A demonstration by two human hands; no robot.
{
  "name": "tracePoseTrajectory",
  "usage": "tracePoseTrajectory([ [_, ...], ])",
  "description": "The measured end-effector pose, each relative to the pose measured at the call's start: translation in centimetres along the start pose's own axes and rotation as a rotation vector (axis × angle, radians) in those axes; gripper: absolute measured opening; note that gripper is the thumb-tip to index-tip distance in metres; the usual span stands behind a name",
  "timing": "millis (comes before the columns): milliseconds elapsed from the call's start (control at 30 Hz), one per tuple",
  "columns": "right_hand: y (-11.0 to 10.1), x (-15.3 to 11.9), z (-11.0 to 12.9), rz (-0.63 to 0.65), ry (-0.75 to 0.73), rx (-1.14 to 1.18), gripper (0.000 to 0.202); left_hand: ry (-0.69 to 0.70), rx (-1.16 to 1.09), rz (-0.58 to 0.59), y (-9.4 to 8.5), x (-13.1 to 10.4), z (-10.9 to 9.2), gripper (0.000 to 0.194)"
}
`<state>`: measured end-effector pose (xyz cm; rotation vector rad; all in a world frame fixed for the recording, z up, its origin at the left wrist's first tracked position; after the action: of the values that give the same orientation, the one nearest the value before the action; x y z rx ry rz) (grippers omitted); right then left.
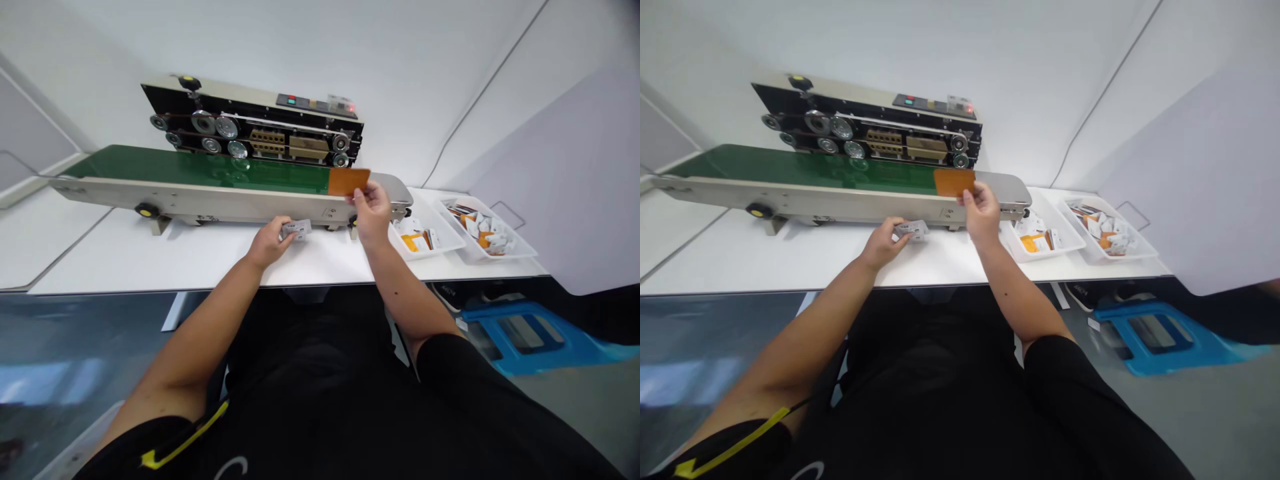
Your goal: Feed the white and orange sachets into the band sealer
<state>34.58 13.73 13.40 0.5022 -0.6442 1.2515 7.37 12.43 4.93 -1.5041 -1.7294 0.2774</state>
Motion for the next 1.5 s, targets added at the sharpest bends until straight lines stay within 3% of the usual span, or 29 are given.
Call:
tracePoseTrajectory([
  [233,-4.2,7.8,-1.0,-0.170,0.100,0.036,0.029,-0.001,0.021,0.006,0.0,0.2,0.0,0.038],
  [367,-4.8,9.9,-3.2,-0.227,0.216,0.045,0.016,0.008,0.023,0.009,0.0,0.2,0.0,0.037],
  [567,-3.2,10.2,-6.0,-0.174,0.397,0.056,0.007,0.008,0.023,0.000,0.0,0.1,0.0,0.037],
  [800,-2.5,10.8,-6.9,-0.151,0.511,0.066,0.014,0.017,0.017,0.027,0.1,0.2,-0.2,0.036],
  [1500,1.0,11.5,-7.1,-0.041,0.585,0.089,0.027,0.023,0.010,0.027,0.1,0.1,-0.2,0.036],
])
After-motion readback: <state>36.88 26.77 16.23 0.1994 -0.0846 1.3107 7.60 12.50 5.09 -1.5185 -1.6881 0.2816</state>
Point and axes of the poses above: each hand's wrist, its own x-axis towards the middle knuckle, its own y-axis out of the palm, z = x × y, the point moved 7 cm from there along x, towards the middle knuckle, and after that the axes turned 12 degrees about -y, right-handed, at the moved point
